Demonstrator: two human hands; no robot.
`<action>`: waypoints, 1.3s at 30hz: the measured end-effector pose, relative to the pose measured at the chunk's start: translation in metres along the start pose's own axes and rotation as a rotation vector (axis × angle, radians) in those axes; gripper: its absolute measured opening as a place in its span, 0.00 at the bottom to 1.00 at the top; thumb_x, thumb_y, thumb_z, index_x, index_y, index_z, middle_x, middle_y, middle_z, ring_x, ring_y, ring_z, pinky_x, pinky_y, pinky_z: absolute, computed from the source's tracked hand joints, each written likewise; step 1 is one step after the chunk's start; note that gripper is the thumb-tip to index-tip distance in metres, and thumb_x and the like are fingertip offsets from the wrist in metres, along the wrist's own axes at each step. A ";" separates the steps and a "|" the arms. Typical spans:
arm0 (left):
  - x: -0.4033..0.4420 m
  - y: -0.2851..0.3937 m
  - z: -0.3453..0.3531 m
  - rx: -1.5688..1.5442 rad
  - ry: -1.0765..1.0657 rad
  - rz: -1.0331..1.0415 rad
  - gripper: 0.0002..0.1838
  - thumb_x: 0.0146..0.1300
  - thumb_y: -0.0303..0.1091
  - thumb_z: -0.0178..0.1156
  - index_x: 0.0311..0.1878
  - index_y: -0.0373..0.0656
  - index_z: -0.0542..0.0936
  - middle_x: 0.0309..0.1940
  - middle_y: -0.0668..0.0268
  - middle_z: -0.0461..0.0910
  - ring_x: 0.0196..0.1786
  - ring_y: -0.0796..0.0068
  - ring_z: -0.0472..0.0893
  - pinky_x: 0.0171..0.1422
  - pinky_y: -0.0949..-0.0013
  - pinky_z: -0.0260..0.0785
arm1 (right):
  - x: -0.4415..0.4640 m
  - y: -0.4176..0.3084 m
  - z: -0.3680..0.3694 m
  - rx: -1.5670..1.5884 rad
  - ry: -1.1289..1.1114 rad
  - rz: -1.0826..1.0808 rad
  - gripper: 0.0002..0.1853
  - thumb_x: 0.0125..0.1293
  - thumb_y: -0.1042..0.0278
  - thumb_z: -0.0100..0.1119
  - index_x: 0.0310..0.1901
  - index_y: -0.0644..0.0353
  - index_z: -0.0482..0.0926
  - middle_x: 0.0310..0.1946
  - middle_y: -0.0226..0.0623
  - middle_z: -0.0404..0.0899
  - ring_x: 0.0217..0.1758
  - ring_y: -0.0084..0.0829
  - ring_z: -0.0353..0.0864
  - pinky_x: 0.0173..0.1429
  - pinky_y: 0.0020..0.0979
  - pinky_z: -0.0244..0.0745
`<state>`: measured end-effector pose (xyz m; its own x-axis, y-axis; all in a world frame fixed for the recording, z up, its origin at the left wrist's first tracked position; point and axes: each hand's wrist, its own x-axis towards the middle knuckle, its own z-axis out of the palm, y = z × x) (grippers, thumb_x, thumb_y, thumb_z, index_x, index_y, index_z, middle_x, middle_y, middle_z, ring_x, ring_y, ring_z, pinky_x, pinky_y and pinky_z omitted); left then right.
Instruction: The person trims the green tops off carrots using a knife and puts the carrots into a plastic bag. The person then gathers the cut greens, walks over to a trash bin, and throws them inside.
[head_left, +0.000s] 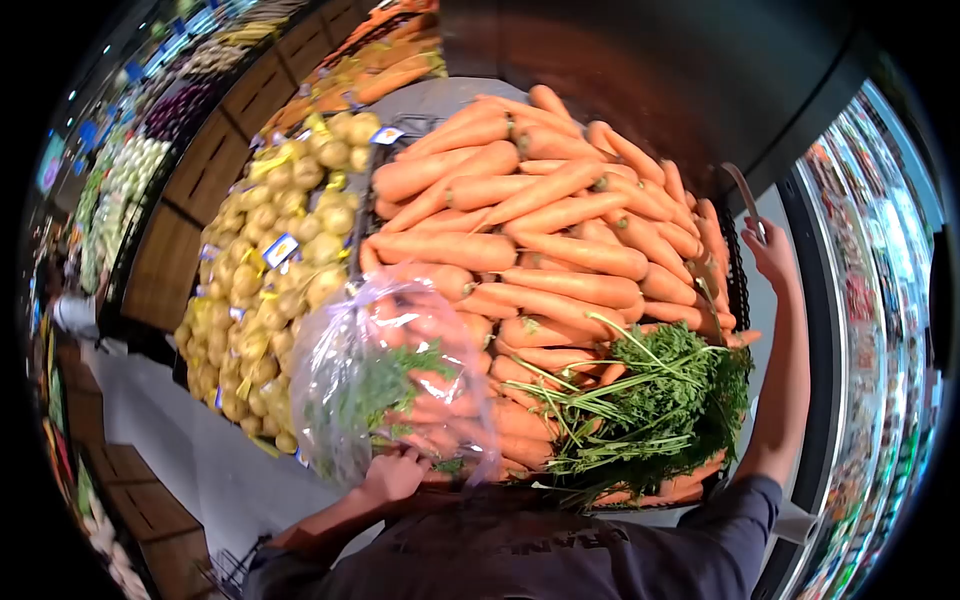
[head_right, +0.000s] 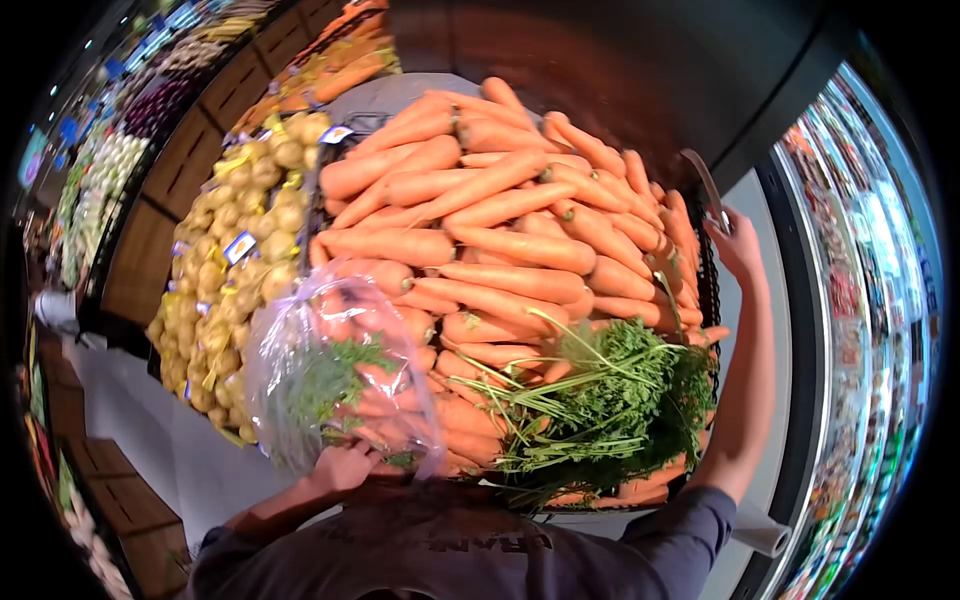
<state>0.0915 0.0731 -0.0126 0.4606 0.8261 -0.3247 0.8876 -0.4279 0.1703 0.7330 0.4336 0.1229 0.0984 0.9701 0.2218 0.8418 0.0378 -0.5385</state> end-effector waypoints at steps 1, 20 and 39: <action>0.000 0.002 0.001 0.042 -0.042 0.003 0.14 0.63 0.36 0.58 0.50 0.45 0.83 0.47 0.57 0.83 0.43 0.58 0.87 0.40 0.56 0.82 | -0.026 -0.039 -0.010 -0.015 0.002 -0.039 0.18 0.69 0.61 0.65 0.53 0.65 0.82 0.27 0.32 0.80 0.30 0.18 0.72 0.36 0.31 0.71; -0.030 0.014 -0.023 0.133 -0.165 -0.076 0.15 0.59 0.33 0.63 0.48 0.41 0.84 0.42 0.60 0.87 0.39 0.63 0.90 0.39 0.60 0.82 | -0.390 -0.284 0.128 0.556 -0.613 -0.059 0.12 0.66 0.72 0.67 0.48 0.68 0.81 0.35 0.39 0.79 0.37 0.31 0.76 0.47 0.31 0.72; -0.060 -0.001 0.018 0.090 -0.272 -0.082 0.20 0.55 0.36 0.70 0.51 0.41 0.82 0.47 0.59 0.85 0.47 0.61 0.88 0.47 0.56 0.80 | -0.428 -0.320 0.244 0.411 -0.712 -0.019 0.12 0.68 0.62 0.64 0.46 0.61 0.78 0.29 0.54 0.81 0.39 0.58 0.83 0.42 0.50 0.75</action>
<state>0.0629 0.0179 -0.0099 0.3600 0.7359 -0.5734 0.9130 -0.4043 0.0543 0.2920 0.0650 0.0015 -0.3903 0.8832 -0.2603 0.5651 0.0066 -0.8250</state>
